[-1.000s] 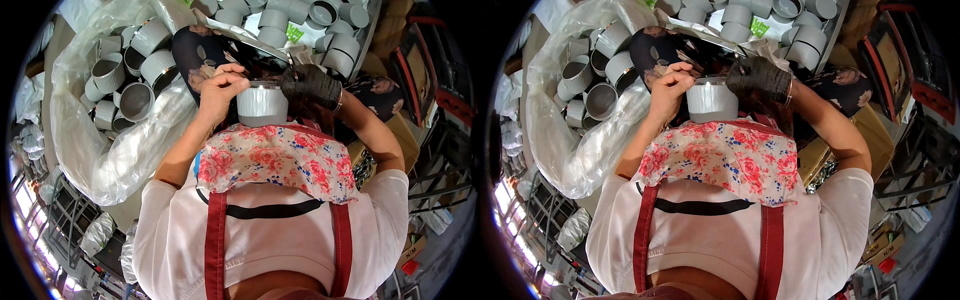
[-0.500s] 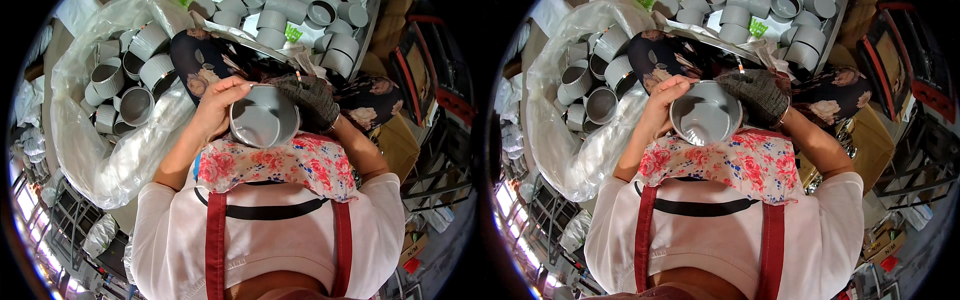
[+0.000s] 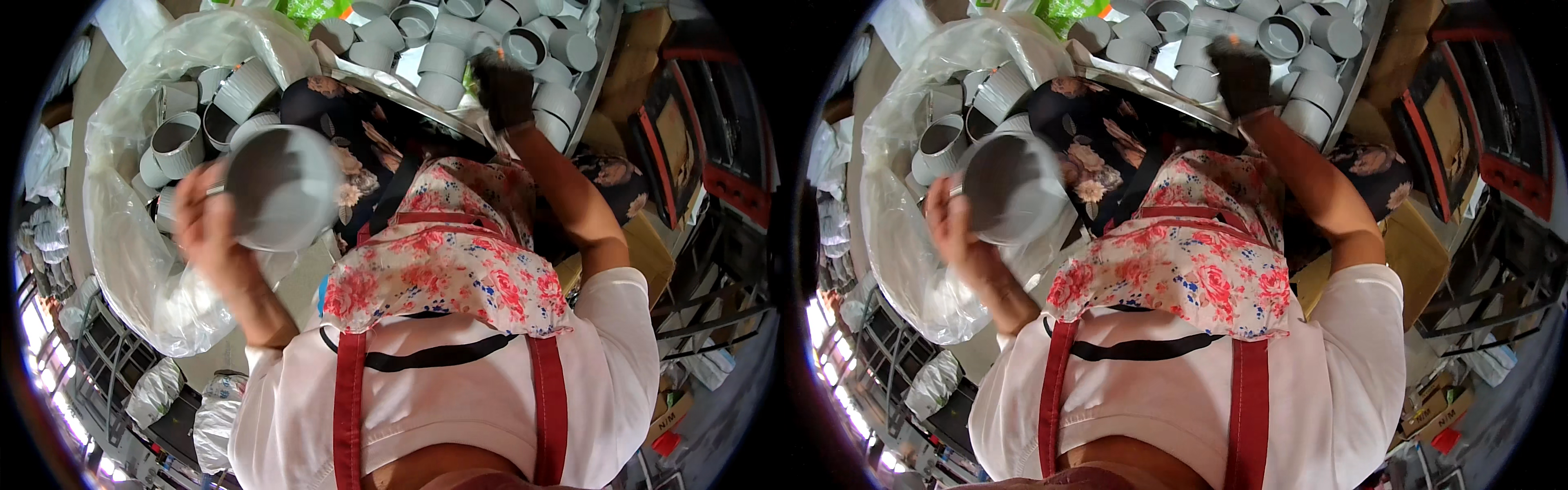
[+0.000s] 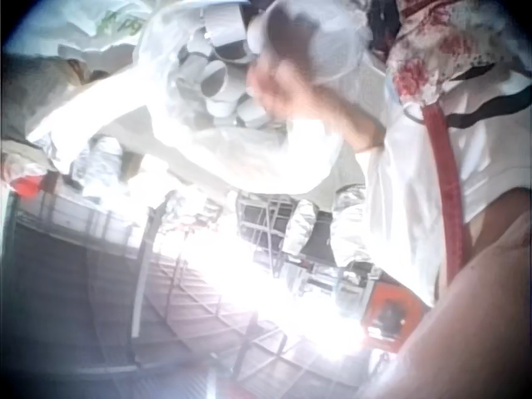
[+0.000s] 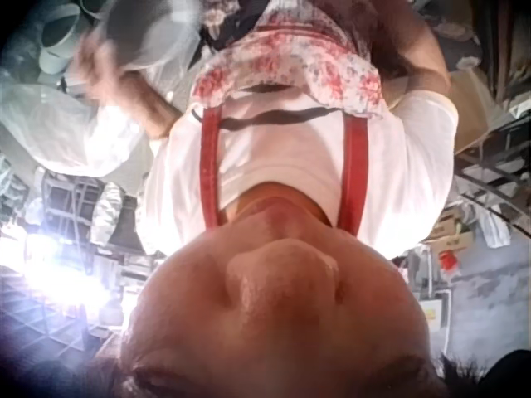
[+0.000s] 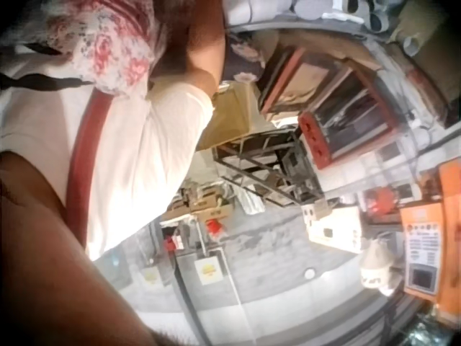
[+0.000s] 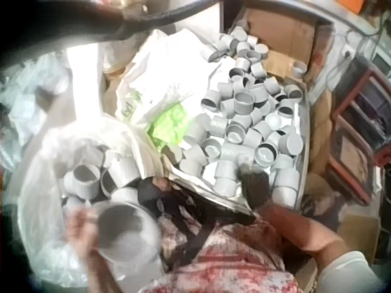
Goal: The person assembles metal components by hand, taking a circular metal piece and fitting a thin metal rim onto its top edge, then placing the assembled item into a machine and finally into a box.
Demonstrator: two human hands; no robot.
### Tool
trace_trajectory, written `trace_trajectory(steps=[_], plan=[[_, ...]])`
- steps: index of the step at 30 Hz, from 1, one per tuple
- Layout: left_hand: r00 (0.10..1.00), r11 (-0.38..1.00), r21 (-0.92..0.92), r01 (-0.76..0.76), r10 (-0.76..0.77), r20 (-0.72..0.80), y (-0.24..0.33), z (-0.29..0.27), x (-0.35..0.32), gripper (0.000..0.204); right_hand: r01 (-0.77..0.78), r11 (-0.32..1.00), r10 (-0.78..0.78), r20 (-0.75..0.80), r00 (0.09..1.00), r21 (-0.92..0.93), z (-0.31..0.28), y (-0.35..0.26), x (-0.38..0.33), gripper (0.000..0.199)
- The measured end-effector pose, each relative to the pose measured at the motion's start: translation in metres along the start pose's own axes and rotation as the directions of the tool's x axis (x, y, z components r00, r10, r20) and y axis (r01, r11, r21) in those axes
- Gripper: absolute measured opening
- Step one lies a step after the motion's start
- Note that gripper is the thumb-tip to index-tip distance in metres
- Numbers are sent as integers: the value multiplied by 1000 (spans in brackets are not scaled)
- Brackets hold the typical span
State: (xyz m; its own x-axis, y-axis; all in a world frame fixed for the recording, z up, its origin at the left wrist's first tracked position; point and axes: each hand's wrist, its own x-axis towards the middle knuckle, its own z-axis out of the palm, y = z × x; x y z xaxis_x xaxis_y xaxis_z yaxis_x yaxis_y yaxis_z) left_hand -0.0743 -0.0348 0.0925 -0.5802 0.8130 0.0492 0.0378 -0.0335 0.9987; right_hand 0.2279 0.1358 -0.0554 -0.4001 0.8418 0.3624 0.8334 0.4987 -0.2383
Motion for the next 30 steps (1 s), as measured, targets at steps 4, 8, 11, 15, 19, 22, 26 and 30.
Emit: trace_trajectory(steps=[4,8,11,15,19,22,26,30], plan=[[772,835,505,-220,465,-434,24,-63,4,32,-113,968,214,504,836,-223,133,52,15,28],[909,969,224,-105,185,-373,2,-48,4,29,-397,900,399,713,576,-182,169,54,-4,59],[976,977,209,-53,95,-195,-16,-26,-4,26,-453,888,353,755,553,-83,162,49,-11,50],[994,995,82,50,-57,96,-37,7,-1,25,-416,909,302,730,613,-26,84,26,8,49],[780,957,139,-254,117,615,-31,62,18,31,-302,794,-44,545,837,527,-9,15,10,35],[596,831,110,-546,293,748,-32,109,20,48,-234,798,-301,704,644,556,-72,-22,12,41],[239,987,159,-13,-152,959,-66,116,13,46,-242,609,-438,575,691,755,-86,-38,-29,40],[350,958,213,194,-271,897,-91,91,-6,29,78,623,-493,314,811,778,-73,-45,-59,29]])
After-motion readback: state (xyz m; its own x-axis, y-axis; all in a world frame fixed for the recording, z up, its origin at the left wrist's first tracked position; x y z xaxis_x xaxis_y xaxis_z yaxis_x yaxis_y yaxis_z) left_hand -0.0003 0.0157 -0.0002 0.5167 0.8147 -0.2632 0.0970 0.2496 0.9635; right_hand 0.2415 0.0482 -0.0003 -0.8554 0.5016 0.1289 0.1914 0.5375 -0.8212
